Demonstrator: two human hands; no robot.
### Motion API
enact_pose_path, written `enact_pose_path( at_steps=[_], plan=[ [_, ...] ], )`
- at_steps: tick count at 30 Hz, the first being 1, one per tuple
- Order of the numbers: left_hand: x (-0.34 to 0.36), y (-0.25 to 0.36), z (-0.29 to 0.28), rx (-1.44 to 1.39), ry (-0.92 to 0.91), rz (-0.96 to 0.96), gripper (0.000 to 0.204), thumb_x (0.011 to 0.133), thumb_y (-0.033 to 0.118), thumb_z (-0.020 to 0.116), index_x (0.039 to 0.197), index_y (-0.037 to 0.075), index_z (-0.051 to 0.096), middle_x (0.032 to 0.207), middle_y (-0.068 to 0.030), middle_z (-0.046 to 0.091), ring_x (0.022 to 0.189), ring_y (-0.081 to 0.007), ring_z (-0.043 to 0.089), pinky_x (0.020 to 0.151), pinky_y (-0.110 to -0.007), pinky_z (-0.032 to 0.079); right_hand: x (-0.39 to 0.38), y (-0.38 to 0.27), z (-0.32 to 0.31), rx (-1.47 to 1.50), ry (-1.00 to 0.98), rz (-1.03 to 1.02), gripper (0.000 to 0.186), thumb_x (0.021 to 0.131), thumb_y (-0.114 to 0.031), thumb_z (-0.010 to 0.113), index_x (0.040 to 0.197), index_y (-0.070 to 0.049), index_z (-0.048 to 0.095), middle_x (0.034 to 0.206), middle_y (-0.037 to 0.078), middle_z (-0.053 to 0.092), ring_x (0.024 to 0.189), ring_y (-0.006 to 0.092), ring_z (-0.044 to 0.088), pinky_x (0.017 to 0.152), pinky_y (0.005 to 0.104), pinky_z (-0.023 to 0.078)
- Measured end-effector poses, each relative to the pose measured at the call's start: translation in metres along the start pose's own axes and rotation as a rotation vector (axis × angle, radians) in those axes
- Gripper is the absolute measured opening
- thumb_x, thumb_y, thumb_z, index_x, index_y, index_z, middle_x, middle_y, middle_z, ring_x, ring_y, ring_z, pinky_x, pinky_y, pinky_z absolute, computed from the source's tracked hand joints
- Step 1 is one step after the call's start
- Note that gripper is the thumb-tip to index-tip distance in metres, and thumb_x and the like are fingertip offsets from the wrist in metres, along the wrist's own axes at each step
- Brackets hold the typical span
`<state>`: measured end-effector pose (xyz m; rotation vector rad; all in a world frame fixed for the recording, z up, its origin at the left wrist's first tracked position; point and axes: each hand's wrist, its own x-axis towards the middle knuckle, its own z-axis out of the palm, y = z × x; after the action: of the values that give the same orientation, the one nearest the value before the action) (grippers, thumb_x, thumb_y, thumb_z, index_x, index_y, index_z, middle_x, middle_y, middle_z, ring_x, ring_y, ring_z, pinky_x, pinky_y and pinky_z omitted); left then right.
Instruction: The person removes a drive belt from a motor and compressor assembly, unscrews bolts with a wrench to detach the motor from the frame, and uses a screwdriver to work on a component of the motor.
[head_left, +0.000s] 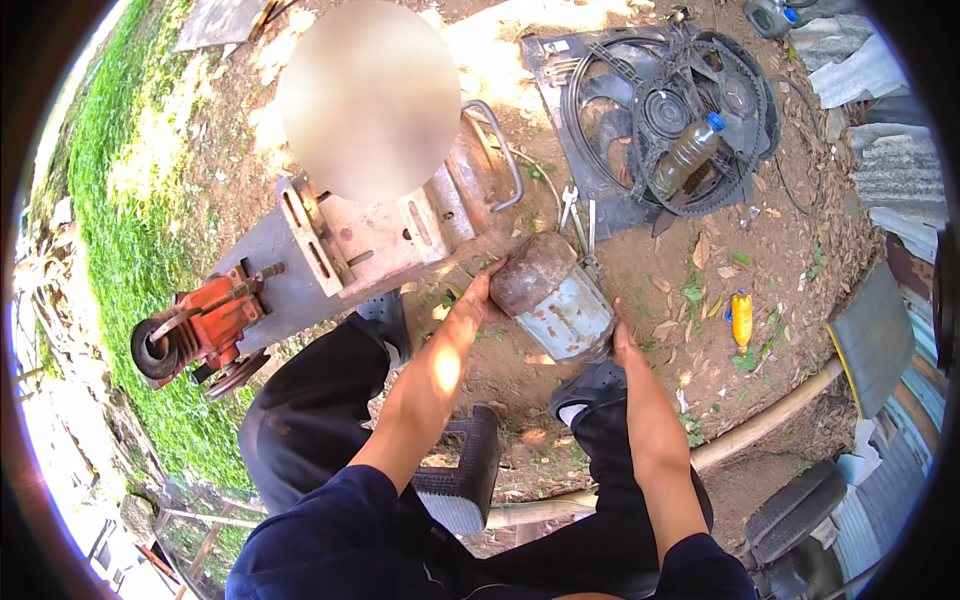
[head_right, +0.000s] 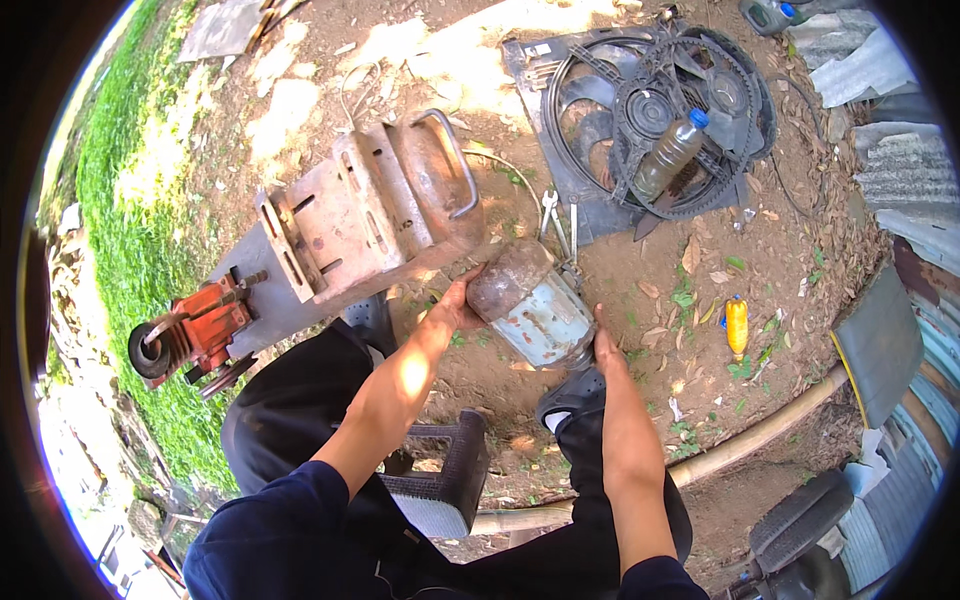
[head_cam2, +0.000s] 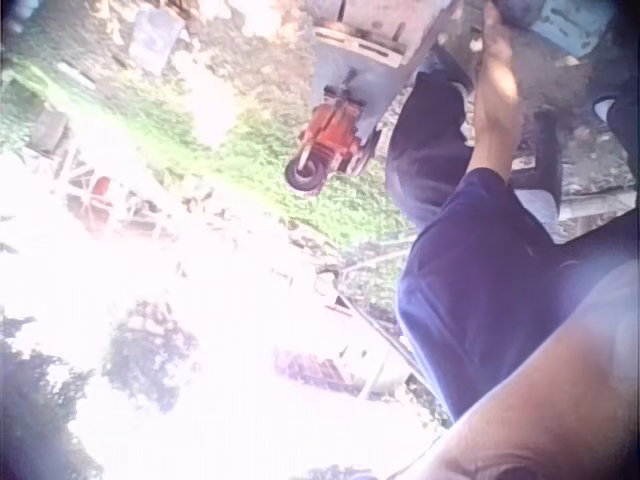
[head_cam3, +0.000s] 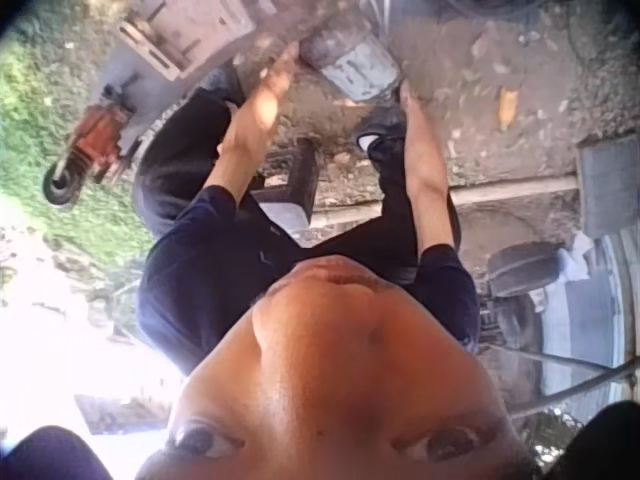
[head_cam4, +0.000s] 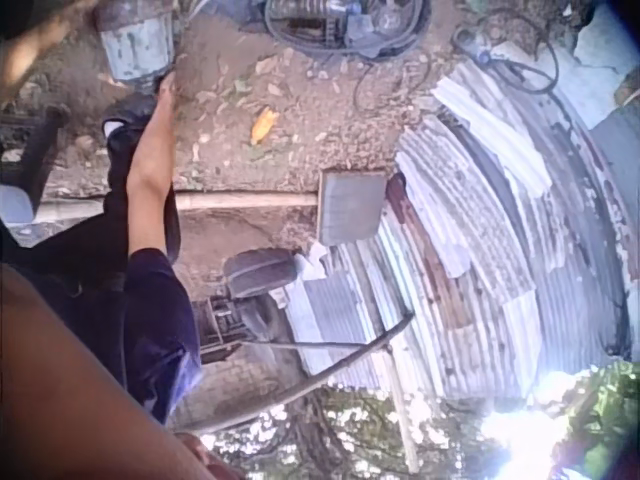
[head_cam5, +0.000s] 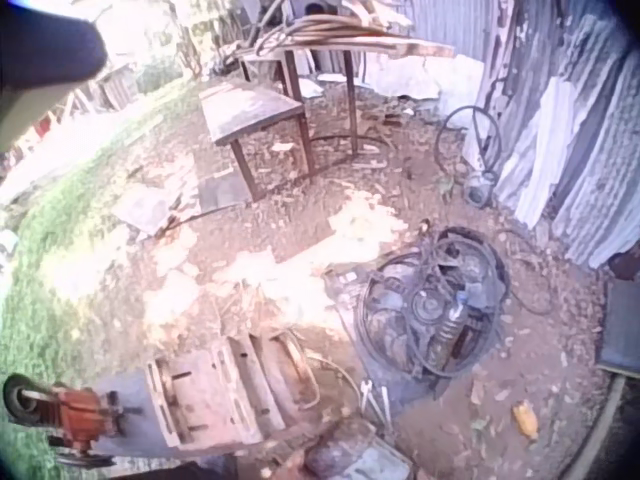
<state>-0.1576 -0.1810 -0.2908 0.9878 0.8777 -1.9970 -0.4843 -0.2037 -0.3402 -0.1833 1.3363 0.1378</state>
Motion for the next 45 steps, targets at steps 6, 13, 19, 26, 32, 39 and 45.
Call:
enact_pose_path(
  at_steps=[6,13,19,26,32,39,45],
  plan=[
    [0.015,-0.006,-0.004,-0.025,-0.015,0.067,0.051,0.094,0.048,0.052,0.129,0.012,0.057,0.130,-0.0122,0.059,0.119,-0.0329,0.055,0.098,-0.061,0.043,0.026,0.043,-0.006,0.110,0.258,-0.306,0.082,0.097,-0.061,0.028,0.149,0.003,0.025,0.151,0.017,0.036,0.142,0.0267,0.028,0.116,0.0356,0.019],
    [0.010,-0.005,-0.007,-0.059,0.069,0.083,0.055,0.091,0.051,0.046,0.128,0.012,0.058,0.129,-0.0103,0.060,0.119,-0.0327,0.055,0.100,-0.058,0.042,-0.039,-0.016,0.036,-0.124,0.302,-0.180,0.094,0.094,-0.072,0.018,0.145,0.005,0.034,0.150,0.020,0.036,0.141,0.0311,0.031,0.115,0.0364,0.021],
    [-0.012,-0.060,0.008,-0.123,0.141,0.304,0.098,0.081,0.086,0.025,0.147,0.014,0.037,0.149,-0.0095,0.041,0.138,-0.0318,0.034,0.115,-0.053,0.020,-0.040,-0.002,0.039,-0.200,0.304,-0.101,0.103,0.088,-0.079,0.014,0.147,0.004,0.028,0.153,0.017,0.032,0.143,0.0299,0.025,0.116,0.0360,0.015],
    [0.006,-0.124,0.024,-0.111,0.281,0.461,0.108,0.075,0.091,0.025,0.151,0.015,0.028,0.151,-0.0115,0.036,0.140,-0.0312,0.031,0.114,-0.056,0.018,-0.048,-0.003,0.074,-0.006,0.246,-0.068,0.099,0.087,-0.081,0.011,0.141,-0.004,0.042,0.117,0.016,0.063,0.087,0.0244,0.066,0.066,0.0395,0.056],
    [-0.010,-0.170,0.028,-0.054,0.462,0.456,0.114,0.075,0.083,0.051,0.154,0.010,0.014,0.153,-0.0167,0.028,0.138,-0.0396,0.031,0.113,-0.055,0.021,-0.085,-0.012,0.093,-0.013,0.251,-0.023,0.101,0.082,-0.085,0.007,0.145,-0.012,0.037,0.124,0.011,0.061,0.095,0.0261,0.065,0.080,0.0513,0.053],
    [0.004,-0.199,0.025,-0.104,0.568,0.472,0.130,0.070,0.085,0.055,0.150,-0.003,0.004,0.149,-0.0252,0.029,0.129,-0.0366,0.044,0.107,-0.047,0.035,-0.085,0.021,0.089,0.202,0.184,-0.172,0.069,0.098,-0.065,0.024,0.139,-0.013,0.044,0.124,0.011,0.061,0.101,0.0249,0.062,0.083,0.0453,0.048],
    [-0.008,-0.232,0.062,0.186,0.630,0.602,0.121,0.070,0.077,0.065,0.144,-0.007,0.020,0.138,-0.0232,0.045,0.125,-0.0322,0.047,0.105,-0.040,0.037,-0.098,0.017,0.099,0.406,0.212,-0.208,0.048,0.100,-0.045,0.039,0.121,-0.005,0.056,0.114,0.009,0.064,0.100,0.0252,0.062,0.092,0.0409,0.046]
  ],
)
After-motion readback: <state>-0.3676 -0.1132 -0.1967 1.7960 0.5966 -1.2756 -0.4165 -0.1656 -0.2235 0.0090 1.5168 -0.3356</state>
